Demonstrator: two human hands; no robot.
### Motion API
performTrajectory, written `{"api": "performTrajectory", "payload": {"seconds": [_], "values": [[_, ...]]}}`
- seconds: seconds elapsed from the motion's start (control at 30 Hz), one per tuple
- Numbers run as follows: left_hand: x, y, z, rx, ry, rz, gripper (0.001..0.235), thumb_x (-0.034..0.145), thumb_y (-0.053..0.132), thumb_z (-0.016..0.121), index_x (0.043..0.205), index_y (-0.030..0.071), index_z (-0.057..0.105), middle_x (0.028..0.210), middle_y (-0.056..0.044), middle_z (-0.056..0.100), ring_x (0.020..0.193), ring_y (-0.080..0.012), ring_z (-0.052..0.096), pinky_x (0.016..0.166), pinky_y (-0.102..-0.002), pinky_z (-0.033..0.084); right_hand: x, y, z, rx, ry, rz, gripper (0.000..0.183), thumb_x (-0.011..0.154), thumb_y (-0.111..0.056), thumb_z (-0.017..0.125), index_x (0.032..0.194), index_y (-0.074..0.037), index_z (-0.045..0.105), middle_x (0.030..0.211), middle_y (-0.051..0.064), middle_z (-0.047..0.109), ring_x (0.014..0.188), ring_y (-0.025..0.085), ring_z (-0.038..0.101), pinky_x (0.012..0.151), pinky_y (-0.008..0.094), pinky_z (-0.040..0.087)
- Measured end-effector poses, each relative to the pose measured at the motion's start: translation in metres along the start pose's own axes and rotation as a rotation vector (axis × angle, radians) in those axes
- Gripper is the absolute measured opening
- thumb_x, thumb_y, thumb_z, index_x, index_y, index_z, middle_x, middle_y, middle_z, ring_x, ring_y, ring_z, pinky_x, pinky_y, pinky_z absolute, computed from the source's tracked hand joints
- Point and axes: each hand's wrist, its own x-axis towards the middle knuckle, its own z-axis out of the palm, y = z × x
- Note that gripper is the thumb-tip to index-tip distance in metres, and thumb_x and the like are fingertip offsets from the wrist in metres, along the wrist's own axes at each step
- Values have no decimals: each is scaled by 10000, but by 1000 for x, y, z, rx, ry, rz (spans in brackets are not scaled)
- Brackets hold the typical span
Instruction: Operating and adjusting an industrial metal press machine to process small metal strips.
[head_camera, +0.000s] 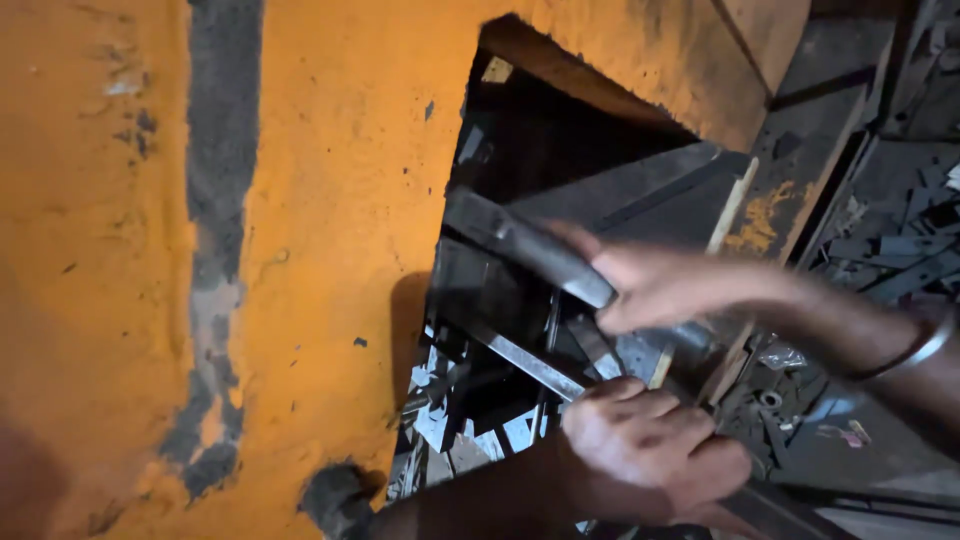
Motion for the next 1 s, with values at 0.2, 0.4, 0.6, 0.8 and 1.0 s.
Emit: {"api": "performTrajectory", "payload": {"seconds": [0.2,0.4,0.6,0.8,1.0], "values": [[12,2,-20,40,-116,-12,437,931,619,678,844,202,580,789,51,548,711,-93,593,569,-250,424,-2,-33,-8,-240,-87,160,1191,722,-73,708,1675,-282,23,1082,219,684,741,239,721,613,362,610],[11,5,-11,24,-19,-15,524,872,702,681,808,199,547,749,41,503,652,-118,553,554,-281,414,7,23,1,20,-54,-117,1159,666,-53,666,1612,-152,3,1199,247,624,779,280,726,610,364,648],[-19,14,19,-44,-10,-196,318,1017,443,602,807,225,504,817,85,524,753,-82,594,646,-257,444,5,6,-11,-103,-83,-138,1133,718,-100,695,1661,-172,71,1164,229,668,788,244,731,651,346,633],[-30,9,38,136,52,-15,418,925,705,601,985,299,683,1049,55,663,926,-146,664,803,-289,523,2,11,3,55,15,3,1210,728,-41,691,1687,-176,-34,1166,307,669,718,296,713,612,400,608],[-60,9,86,402,79,-114,533,745,730,570,1070,348,750,1127,179,710,1027,-14,679,969,-203,524,-18,10,-8,-252,-185,-4,1160,760,-78,717,1672,-249,21,1324,267,609,789,260,752,661,390,643]]}}
